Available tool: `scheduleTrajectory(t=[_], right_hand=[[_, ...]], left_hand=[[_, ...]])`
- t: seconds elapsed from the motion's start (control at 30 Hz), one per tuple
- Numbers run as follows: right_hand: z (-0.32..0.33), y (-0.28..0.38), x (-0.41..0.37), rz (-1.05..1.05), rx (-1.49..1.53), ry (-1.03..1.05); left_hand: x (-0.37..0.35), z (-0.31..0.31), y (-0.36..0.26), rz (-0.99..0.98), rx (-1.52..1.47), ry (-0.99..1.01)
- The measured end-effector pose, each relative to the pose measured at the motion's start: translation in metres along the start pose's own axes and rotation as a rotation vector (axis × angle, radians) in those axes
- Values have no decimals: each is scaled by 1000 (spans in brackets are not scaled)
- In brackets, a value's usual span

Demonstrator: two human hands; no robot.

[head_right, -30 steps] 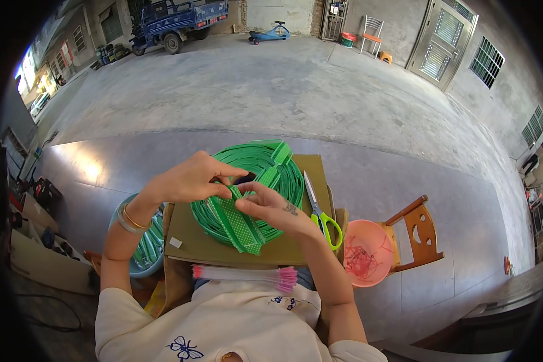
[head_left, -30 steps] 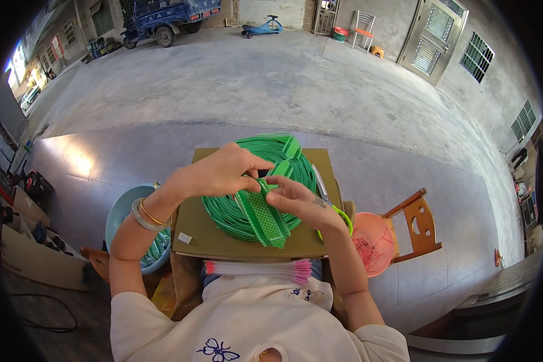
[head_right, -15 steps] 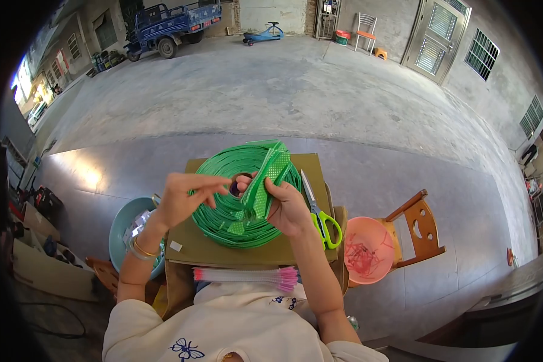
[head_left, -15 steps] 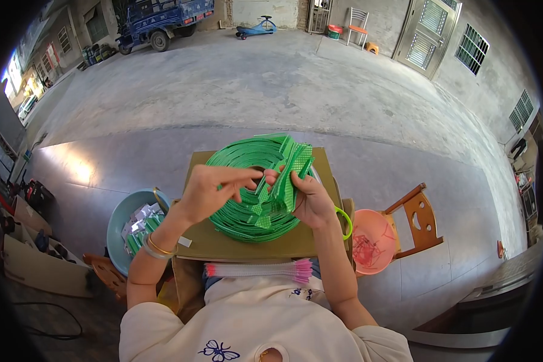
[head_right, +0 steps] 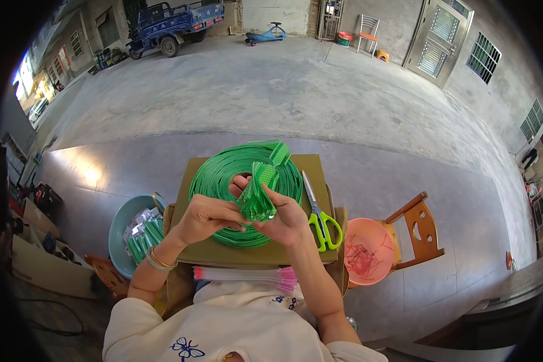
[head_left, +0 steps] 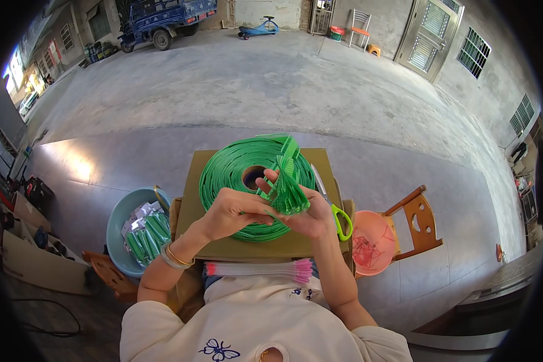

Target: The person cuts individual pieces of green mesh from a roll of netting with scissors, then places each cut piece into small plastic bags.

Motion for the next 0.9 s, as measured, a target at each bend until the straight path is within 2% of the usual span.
scheduleTrajectory(t=[0.07, 0.17, 0.27, 0.43, 0.53, 0.57, 0.77, 0.9], right_hand=[[-4, 2, -2, 9, 13, 70], [-11, 4, -4, 2, 45, 166], [-17, 5, -6, 55, 30, 105], [-6, 9, -2, 221, -92, -7], [-7, 10, -5, 432, -315, -223], [-8, 10, -5, 489, -352, -234], [-11, 11, -10, 746, -591, -288], [-17, 7, -15, 792, -786, -306]], left_hand=[[-2, 0, 8, 94, -1, -13], [-3, -2, 14, 264, -242, -124], [-5, -1, 19, 395, -339, -139], [-2, -2, 13, 402, -362, -171], [-5, -6, 20, 370, -356, -188], [-5, -7, 21, 352, -360, -194], [1, -15, 5, 299, -687, -149], [5, -14, 11, 351, -370, -206]])
Point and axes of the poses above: each hand's wrist, its own x-axis towards the middle knuckle, its own z-axis out of the back of the hand, y = z × x, the point moved 5 cm from there along x, towards the middle knuckle, and after that the axes turned 2 degrees about y, right-handed, at the moved point
